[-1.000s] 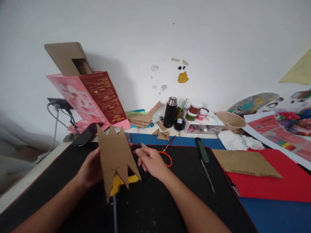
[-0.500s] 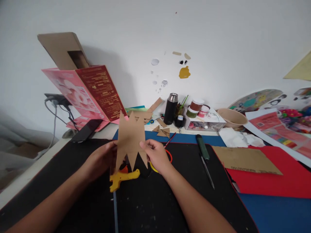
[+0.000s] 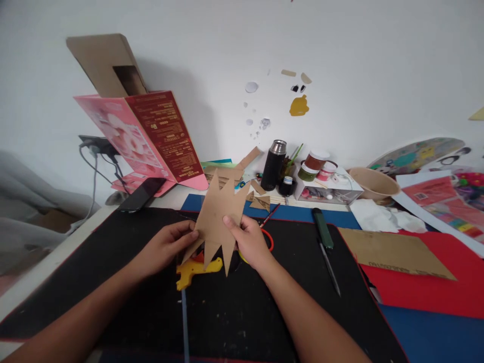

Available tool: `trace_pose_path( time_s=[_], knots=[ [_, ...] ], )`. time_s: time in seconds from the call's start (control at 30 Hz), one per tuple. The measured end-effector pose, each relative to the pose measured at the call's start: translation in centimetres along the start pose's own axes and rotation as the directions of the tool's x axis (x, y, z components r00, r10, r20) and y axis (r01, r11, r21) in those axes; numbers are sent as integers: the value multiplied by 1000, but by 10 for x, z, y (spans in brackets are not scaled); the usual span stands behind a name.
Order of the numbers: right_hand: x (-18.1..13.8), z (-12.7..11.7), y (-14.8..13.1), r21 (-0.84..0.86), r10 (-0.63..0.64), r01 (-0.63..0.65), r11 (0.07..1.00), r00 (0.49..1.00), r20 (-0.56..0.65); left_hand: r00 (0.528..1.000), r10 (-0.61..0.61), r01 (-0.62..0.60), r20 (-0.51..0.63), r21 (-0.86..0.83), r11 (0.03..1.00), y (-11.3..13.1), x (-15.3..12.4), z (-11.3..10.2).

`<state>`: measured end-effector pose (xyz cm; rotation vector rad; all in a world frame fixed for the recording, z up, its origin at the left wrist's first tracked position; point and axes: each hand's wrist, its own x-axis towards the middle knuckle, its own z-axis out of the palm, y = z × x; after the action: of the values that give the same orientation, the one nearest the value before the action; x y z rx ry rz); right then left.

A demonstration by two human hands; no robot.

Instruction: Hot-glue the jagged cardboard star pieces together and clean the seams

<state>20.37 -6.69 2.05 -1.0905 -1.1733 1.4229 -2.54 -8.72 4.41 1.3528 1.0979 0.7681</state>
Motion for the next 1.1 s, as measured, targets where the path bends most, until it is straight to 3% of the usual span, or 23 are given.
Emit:
trace_pose_path(
  time_s=[0.2,0.7,0.93,1.1],
  knots=[
    [5,-5,-2,59,-48,58,997,985,-163,997,-32,25,66,109,994,8,-3,5],
    [10,-12,-4,44,-116,130,991,965,-234,993,-97,90,61,106,990,1,3,-1],
    [16,-19,-2,37,-115,132,991,946,-304,995,-98,94,26,120,988,4,2,-3],
    [16,-18,-5,80,-121,150,985,949,-291,991,-14,20,-136,42,999,0,4,-5]
  ],
)
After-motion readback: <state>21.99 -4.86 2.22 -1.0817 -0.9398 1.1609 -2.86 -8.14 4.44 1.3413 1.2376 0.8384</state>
